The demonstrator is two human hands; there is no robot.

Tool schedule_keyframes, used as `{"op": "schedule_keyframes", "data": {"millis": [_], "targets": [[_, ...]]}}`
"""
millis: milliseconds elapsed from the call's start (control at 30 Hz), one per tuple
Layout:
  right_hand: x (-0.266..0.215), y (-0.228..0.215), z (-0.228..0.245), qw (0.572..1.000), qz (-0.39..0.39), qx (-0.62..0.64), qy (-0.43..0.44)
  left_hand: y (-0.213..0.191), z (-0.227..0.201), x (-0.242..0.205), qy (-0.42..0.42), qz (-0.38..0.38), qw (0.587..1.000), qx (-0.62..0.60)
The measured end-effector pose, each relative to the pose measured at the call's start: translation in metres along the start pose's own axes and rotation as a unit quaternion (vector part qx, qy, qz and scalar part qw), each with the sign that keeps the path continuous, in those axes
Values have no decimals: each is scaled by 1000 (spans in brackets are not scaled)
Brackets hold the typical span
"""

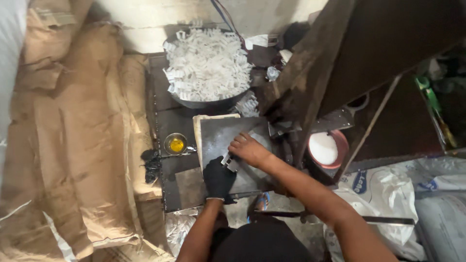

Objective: The person operates a manual press machine by placing small white rectangular items into a mold, then pulling a lever to activate the press. The person repeats this process multiple times, handling the items and the lever with gloved hands.

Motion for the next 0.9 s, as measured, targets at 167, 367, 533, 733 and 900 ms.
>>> {"op": "schedule_keyframes", "data": {"millis": [167,367,533,733,900], "targets": [[-24,-12,7,985,-162,66,-4,3,-2,-15,72,-135,988,-22],[-138,-11,36,908,-326,245,99,89,37,-48,-131,101,952,-258],[-257,-7,-2,780,-507,211,300,123,-50,-34,177,81,954,-228],[-284,25,-48,735,-486,176,440,112,-168,57,278,-74,947,-144],[-288,36,-51,747,-466,188,435,131,-183,87,256,25,966,-21]]}}
Point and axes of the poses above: each hand's wrist, its own x-axis towards the middle knuckle, its own y-axis out of the palm, z = x × y, the point moved 6 cm from there along x, towards the middle knuckle, and after that the axes turned 10 degrees about x, right-handed, at the moved point
